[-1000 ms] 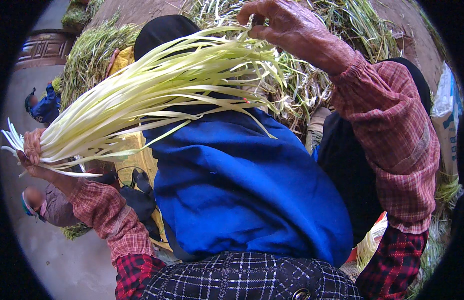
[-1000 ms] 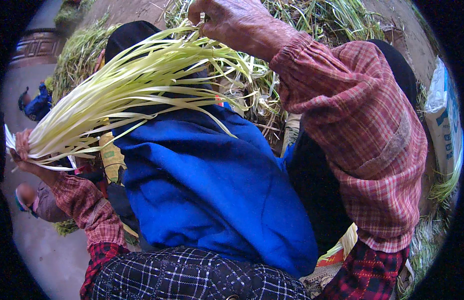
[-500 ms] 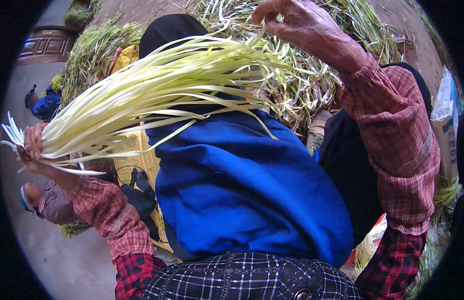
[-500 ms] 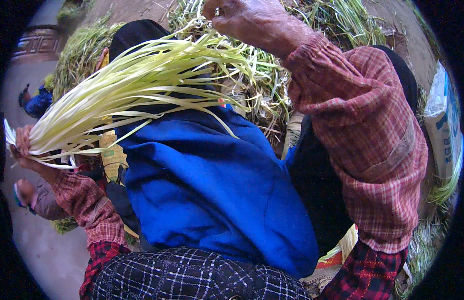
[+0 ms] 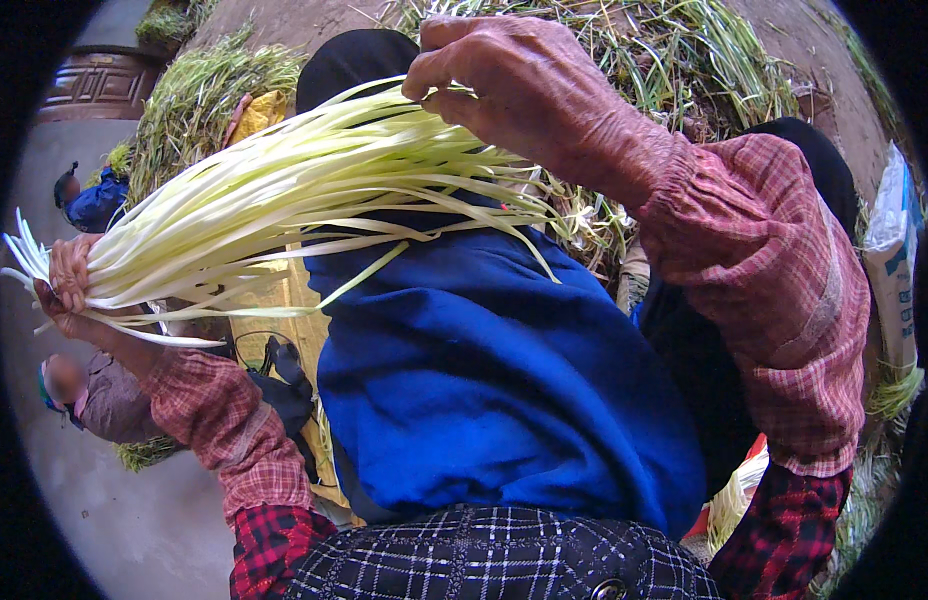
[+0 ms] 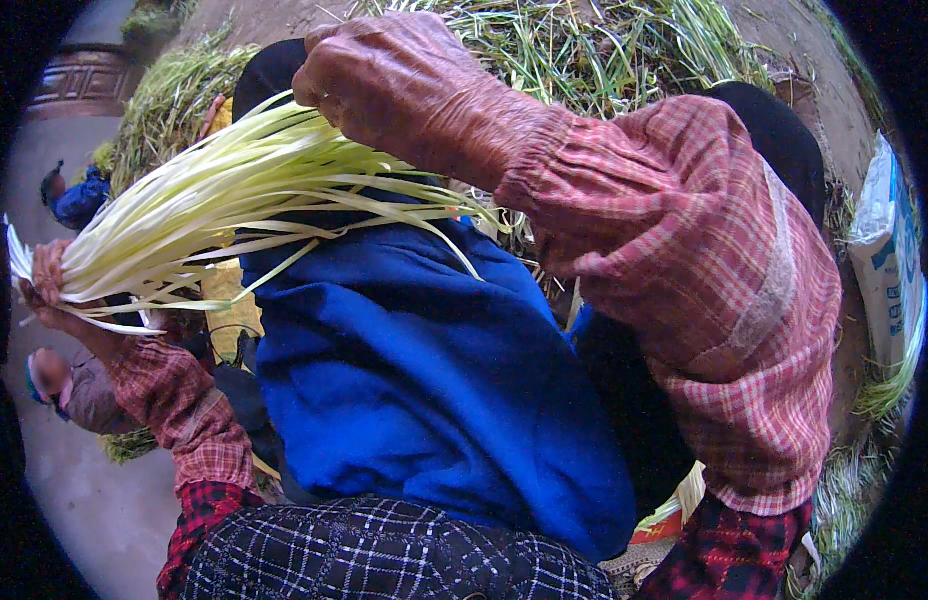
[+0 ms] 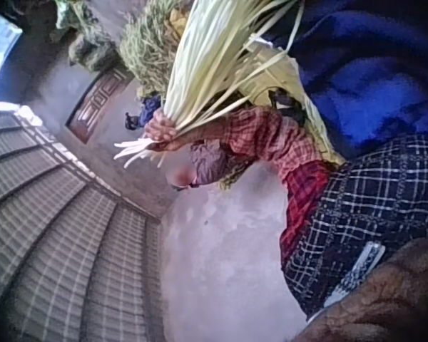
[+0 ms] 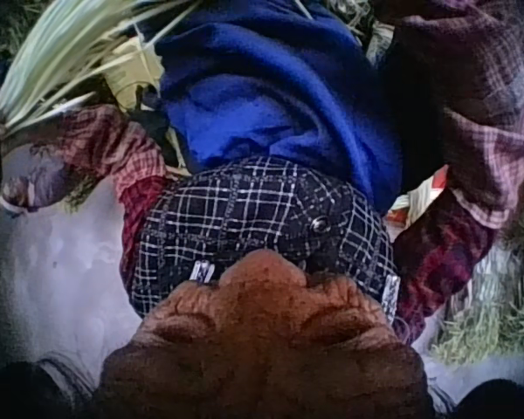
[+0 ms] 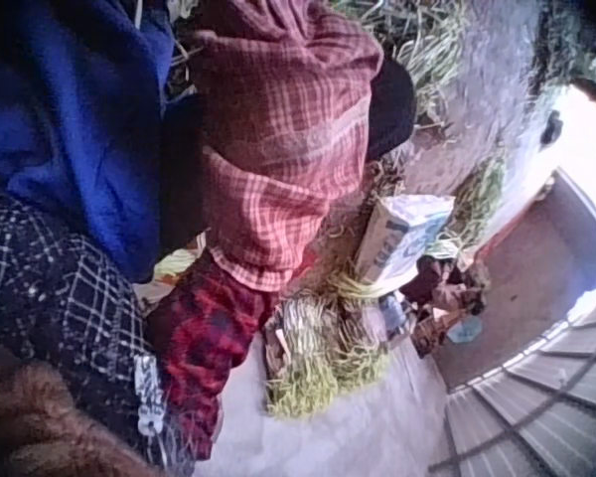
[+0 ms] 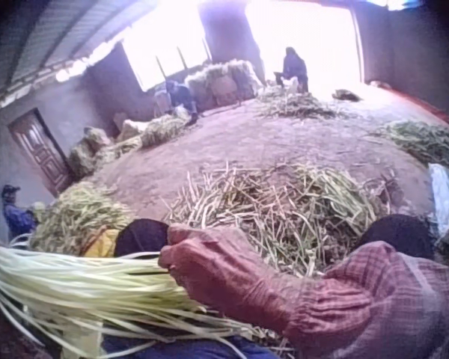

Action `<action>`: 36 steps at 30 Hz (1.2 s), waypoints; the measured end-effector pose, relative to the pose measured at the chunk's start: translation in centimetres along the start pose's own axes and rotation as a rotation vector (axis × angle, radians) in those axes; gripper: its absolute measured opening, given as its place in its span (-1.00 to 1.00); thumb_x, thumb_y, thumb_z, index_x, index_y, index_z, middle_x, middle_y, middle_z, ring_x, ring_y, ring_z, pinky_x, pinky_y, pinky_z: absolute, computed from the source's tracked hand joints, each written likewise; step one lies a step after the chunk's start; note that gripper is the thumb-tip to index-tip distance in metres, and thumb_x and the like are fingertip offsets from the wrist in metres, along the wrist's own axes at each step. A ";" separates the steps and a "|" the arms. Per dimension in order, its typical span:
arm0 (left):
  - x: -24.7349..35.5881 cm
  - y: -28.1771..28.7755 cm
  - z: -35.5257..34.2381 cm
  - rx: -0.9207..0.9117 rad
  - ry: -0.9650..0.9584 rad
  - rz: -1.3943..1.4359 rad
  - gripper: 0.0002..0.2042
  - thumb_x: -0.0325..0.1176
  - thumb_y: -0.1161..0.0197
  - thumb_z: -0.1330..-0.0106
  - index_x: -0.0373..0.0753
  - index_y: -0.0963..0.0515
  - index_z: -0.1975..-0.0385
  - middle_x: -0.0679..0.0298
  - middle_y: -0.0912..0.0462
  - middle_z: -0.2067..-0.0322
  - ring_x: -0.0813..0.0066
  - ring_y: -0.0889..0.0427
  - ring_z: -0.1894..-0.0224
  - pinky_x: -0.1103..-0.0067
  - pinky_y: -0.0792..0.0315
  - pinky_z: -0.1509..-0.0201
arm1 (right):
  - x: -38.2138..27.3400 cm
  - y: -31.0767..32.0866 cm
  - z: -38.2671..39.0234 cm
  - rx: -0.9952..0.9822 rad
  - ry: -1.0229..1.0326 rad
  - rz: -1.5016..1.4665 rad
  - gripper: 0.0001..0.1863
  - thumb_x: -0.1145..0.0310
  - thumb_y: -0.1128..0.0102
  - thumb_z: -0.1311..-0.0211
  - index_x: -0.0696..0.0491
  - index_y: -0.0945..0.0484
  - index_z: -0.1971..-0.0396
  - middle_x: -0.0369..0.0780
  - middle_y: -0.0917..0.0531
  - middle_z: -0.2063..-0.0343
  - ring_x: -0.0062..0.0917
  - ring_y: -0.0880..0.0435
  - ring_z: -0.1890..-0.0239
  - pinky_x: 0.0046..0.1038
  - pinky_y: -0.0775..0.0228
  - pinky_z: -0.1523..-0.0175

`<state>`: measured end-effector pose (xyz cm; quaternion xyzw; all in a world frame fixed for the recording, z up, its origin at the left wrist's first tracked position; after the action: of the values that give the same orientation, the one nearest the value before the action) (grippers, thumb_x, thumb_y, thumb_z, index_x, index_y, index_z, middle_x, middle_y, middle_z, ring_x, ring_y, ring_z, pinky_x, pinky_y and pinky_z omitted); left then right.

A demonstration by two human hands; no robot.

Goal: The person sits on the floor and repeatedly strips outer layers from long, pale stalks, separating them into a growing bundle. The person holds the cleaned stalks in one hand while peeling with the other, discarding the removed layers onto the floor.

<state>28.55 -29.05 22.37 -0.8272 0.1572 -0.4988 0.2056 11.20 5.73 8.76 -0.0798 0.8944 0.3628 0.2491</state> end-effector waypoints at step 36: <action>-0.4 -1.7 -0.7 -0.003 -0.024 -0.114 -0.69 -0.40 -0.22 -0.12 -0.02 -0.22 0.74 0.55 -0.27 0.77 0.80 -0.29 0.65 0.82 -0.28 0.26 | 0.3 -1.9 -2.9 0.041 -0.119 -0.359 -0.89 0.40 -0.14 0.00 0.13 -0.54 0.53 -0.06 -0.55 0.60 -0.21 -0.59 0.48 -0.22 -0.38 0.37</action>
<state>27.88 -27.51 23.24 -0.8411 0.1083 -0.4993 0.1774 10.47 2.38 9.21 -0.2112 0.8568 0.2982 0.3639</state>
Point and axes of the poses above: each hand's wrist, its own z-axis away from the middle knuckle, its own y-axis out of the back of the hand, x = y × z, the point moved 4 cm from there along -z, towards the middle knuckle
